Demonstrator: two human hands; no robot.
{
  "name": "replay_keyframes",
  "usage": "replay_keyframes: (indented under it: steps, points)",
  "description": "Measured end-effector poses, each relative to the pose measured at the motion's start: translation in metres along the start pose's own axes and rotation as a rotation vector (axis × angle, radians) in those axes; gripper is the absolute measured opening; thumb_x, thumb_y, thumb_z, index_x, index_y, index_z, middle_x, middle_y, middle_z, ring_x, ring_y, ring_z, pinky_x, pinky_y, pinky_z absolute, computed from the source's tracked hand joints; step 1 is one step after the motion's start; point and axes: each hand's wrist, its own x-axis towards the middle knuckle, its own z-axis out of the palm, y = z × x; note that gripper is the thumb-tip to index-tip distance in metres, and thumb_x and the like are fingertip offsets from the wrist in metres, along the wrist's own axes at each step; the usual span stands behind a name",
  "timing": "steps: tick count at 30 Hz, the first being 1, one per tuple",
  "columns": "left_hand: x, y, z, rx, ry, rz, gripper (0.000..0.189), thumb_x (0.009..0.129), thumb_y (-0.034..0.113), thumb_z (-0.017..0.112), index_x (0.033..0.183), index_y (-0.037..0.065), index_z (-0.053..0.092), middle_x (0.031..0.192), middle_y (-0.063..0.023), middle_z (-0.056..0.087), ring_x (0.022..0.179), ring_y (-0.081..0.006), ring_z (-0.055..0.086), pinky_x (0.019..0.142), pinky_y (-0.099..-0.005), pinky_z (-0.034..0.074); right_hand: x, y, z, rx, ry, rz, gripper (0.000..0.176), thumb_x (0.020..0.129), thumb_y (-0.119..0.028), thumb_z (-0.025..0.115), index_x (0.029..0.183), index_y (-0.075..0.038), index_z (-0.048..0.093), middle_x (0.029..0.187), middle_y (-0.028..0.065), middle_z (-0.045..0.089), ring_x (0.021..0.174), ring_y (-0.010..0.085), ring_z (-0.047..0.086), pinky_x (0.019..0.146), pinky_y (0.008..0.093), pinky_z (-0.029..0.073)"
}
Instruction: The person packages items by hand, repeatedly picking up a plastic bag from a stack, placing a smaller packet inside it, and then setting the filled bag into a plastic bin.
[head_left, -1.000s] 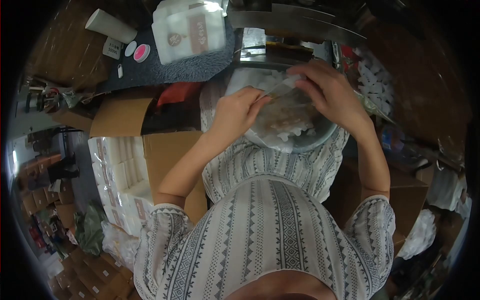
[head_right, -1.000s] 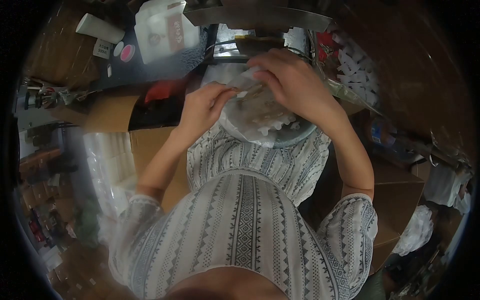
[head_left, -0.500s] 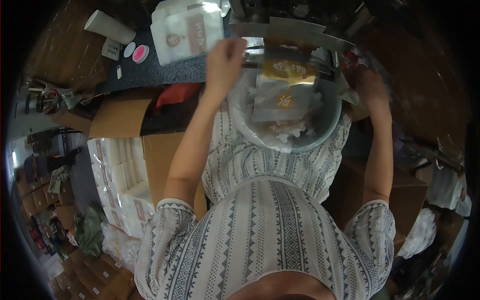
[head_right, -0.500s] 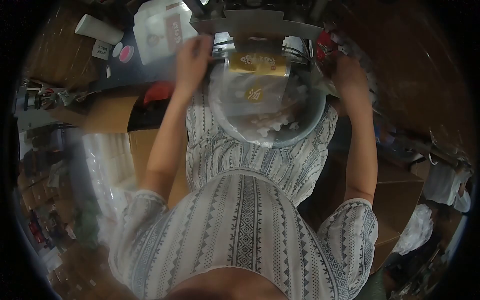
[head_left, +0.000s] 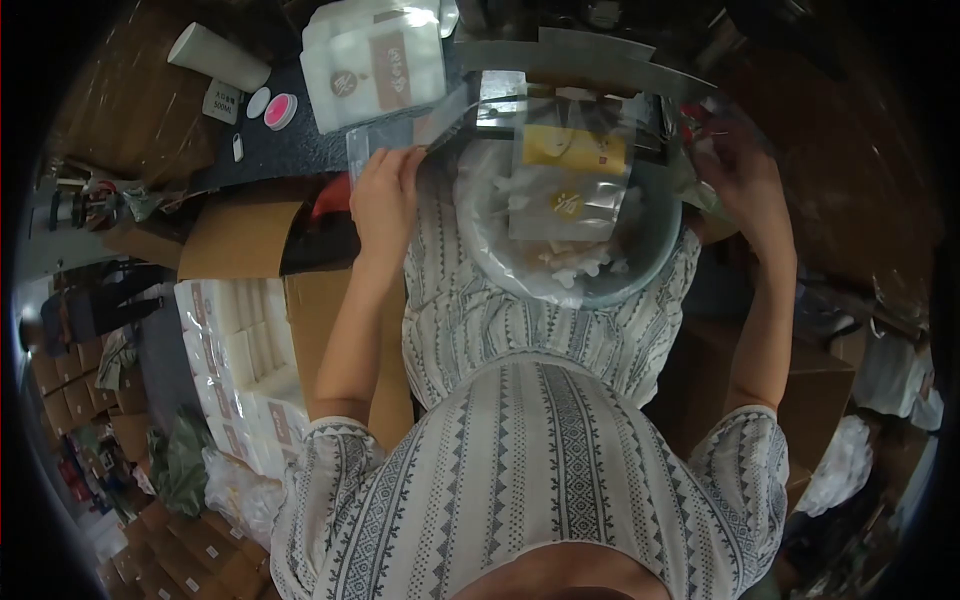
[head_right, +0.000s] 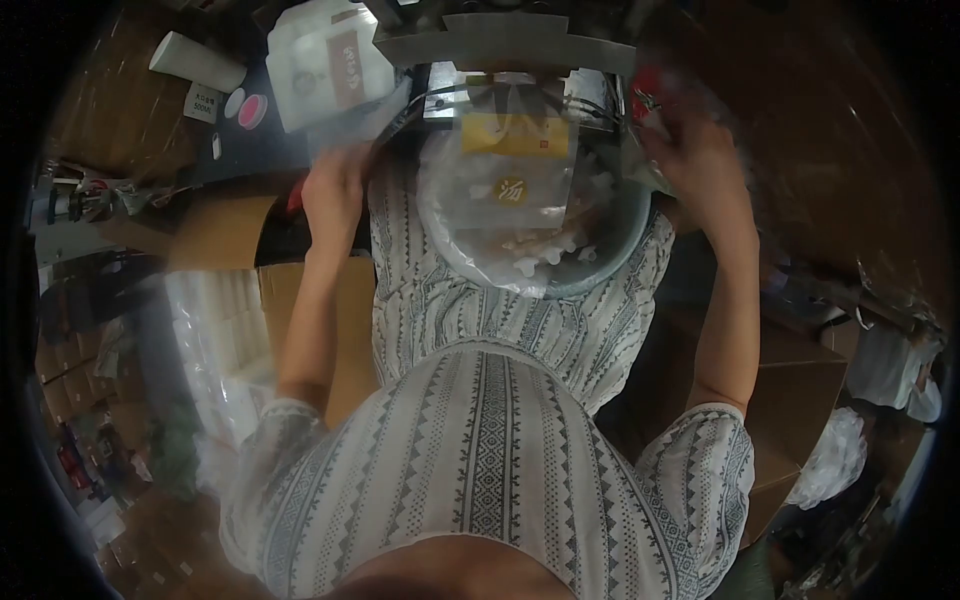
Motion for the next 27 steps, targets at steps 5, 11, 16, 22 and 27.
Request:
replay_keyframes:
  steps: [5, 11, 16, 22, 27]
  points:
    - [-0.010, 0.065, -0.014, -0.163, 0.048, 0.067, 0.008, 0.078, 0.006, 0.065, 0.086, 0.004, 0.064, 0.082, -0.0104, 0.058, 0.070, -0.0319, 0.059, 0.059, -0.0376, 0.047, -0.009, -0.074, 0.016, 0.252, -0.085, -0.513, 0.022, 0.082, -0.008, 0.066, 0.103, -0.003, 0.063, 0.098, 0.0115, 0.066, 0.083, 0.0243, 0.064, 0.072, 0.0319, 0.051]
    - [-0.011, 0.081, -0.005, -0.477, -0.262, 0.199, 0.006, 0.081, 0.008, 0.065, 0.085, 0.003, 0.065, 0.077, -0.0110, 0.059, 0.062, -0.0271, 0.060, 0.057, -0.0370, 0.046, -0.007, -0.077, 0.029, 0.422, -0.260, -0.545, 0.025, 0.083, -0.011, 0.066, 0.108, -0.004, 0.062, 0.102, 0.0103, 0.065, 0.092, 0.0236, 0.064, 0.078, 0.0315, 0.050]
    - [0.020, 0.081, 0.049, -0.897, -0.625, -0.377, 0.014, 0.084, 0.012, 0.065, 0.092, 0.002, 0.067, 0.082, -0.0118, 0.064, 0.063, -0.0147, 0.063, 0.056, -0.0332, 0.047, -0.001, -0.048, 0.025, 0.385, -0.019, -0.362, 0.031, 0.082, -0.015, 0.066, 0.110, -0.002, 0.060, 0.086, 0.0134, 0.066, 0.079, 0.0272, 0.065, 0.072, 0.0347, 0.050]
    - [0.045, 0.097, 0.049, -1.299, -0.588, -0.702, 0.026, 0.090, 0.020, 0.062, 0.099, -0.004, 0.064, 0.078, -0.0022, 0.061, 0.065, -0.0075, 0.056, 0.061, -0.0211, 0.049, -0.005, 0.002, -0.003, -0.289, -0.036, -0.008, 0.035, 0.082, -0.026, 0.066, 0.111, -0.006, 0.062, 0.088, 0.0148, 0.067, 0.083, 0.0319, 0.064, 0.074, 0.0384, 0.050]
    - [0.068, 0.003, 0.042, -0.126, 0.225, 0.081, 0.047, 0.088, 0.030, 0.064, 0.120, -0.002, 0.053, 0.126, -0.0237, 0.049, 0.114, -0.0366, 0.051, 0.091, -0.0419, 0.044, 0.010, 0.043, 0.013, -0.416, -0.192, 0.079, 0.028, 0.081, -0.018, 0.063, 0.105, -0.005, 0.066, 0.094, 0.0196, 0.067, 0.090, 0.0294, 0.066, 0.076, 0.0361, 0.050]
